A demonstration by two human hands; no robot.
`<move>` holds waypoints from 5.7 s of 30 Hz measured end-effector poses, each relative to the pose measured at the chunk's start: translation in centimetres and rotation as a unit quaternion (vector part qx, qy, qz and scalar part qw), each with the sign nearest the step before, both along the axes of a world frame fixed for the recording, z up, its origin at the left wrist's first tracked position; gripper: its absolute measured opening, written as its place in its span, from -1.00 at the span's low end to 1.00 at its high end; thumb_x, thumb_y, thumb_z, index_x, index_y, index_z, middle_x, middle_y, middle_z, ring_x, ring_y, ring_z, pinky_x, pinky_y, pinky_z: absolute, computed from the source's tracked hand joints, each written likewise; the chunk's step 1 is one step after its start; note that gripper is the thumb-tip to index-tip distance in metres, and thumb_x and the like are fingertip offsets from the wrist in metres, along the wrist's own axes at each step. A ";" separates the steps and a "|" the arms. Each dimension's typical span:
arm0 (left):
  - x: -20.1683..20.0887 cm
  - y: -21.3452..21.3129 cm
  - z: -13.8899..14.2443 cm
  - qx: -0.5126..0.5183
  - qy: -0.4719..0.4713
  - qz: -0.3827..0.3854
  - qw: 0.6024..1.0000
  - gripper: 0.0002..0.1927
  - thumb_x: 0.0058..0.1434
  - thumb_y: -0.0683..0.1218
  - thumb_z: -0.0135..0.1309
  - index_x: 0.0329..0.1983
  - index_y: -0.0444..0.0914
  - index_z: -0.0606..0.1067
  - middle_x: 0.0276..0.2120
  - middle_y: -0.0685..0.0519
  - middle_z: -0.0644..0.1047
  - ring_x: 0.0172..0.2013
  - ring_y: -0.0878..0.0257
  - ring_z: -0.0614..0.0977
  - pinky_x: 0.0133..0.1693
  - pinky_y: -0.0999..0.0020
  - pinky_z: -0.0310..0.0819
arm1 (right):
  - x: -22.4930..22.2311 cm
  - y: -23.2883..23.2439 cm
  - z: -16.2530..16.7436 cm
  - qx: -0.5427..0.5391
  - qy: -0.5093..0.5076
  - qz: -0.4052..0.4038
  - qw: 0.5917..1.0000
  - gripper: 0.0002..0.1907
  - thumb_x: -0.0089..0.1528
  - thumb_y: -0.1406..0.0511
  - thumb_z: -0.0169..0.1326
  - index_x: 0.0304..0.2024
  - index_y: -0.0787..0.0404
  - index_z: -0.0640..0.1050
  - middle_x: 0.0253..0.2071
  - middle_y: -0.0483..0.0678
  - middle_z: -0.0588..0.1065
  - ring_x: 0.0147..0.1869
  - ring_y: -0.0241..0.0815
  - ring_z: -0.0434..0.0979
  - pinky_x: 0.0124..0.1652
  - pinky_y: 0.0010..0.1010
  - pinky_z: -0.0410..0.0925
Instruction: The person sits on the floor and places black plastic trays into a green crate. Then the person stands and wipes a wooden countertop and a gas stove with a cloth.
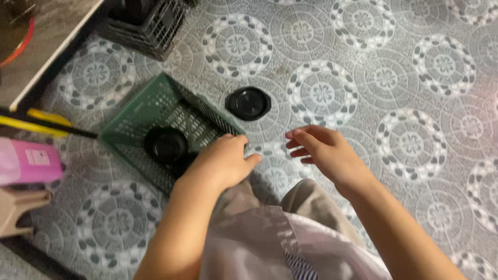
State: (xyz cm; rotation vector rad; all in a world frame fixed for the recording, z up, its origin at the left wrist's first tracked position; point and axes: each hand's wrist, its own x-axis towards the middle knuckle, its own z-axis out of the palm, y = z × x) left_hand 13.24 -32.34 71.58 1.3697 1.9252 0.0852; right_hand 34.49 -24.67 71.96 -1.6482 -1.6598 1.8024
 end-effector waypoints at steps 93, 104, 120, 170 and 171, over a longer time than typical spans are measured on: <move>-9.3 -6.0 -45.6 0.157 -0.244 0.838 0.462 -0.52 0.20 0.02 0.11 0.09 -0.37 0.53 -0.12 -0.10 0.66 -0.07 0.08 0.66 0.02 0.25 0.48 | -25.9 10.4 -40.6 -0.198 -0.013 0.181 0.963 -0.41 0.27 0.25 0.15 0.29 0.40 0.38 0.31 0.15 0.48 0.37 0.00 0.54 0.26 -0.19 0.35; -8.6 -2.5 -52.6 0.073 -0.282 0.854 0.432 -0.53 0.17 0.10 0.09 0.03 -0.28 0.57 -0.18 -0.07 0.71 -0.14 0.07 0.73 -0.13 0.22 0.58 | -36.6 4.1 -57.3 0.182 -0.115 0.183 0.959 -0.44 0.21 0.38 0.07 0.26 0.37 0.28 0.25 0.21 0.43 0.30 0.08 0.52 0.25 -0.30 0.38; -12.3 0.2 -62.9 0.089 -0.264 0.864 0.420 -0.23 0.09 0.26 0.20 0.20 -0.34 0.44 0.07 -0.16 0.59 0.06 0.07 0.63 0.06 0.23 0.51 | -32.6 -0.7 -64.0 0.333 -0.241 0.446 0.795 -0.14 0.16 0.10 0.29 0.35 0.31 0.20 0.26 0.24 0.30 0.26 0.29 0.33 0.14 0.08 0.25; -15.9 6.1 -65.8 -0.022 -0.182 0.651 0.737 -0.67 0.16 -0.18 0.11 0.00 -0.34 0.52 0.05 -0.26 0.55 0.03 -0.17 0.63 0.06 0.09 0.55 | -39.5 6.2 -63.5 -0.117 -0.341 0.245 0.900 0.07 0.04 -0.04 0.39 0.34 0.38 0.16 0.26 0.24 0.31 0.22 0.04 0.45 0.01 -0.29 0.42; -15.7 6.6 -65.6 -0.004 -0.184 0.665 0.724 -0.58 0.08 -0.19 0.14 0.04 -0.33 0.49 0.04 -0.26 0.54 0.02 -0.19 0.61 0.04 0.07 0.54 | -40.0 7.1 -63.8 -0.163 -0.323 0.222 0.905 -0.07 0.02 0.00 0.37 0.25 0.38 0.32 0.17 0.20 0.41 0.13 0.00 0.52 -0.03 -0.29 0.47</move>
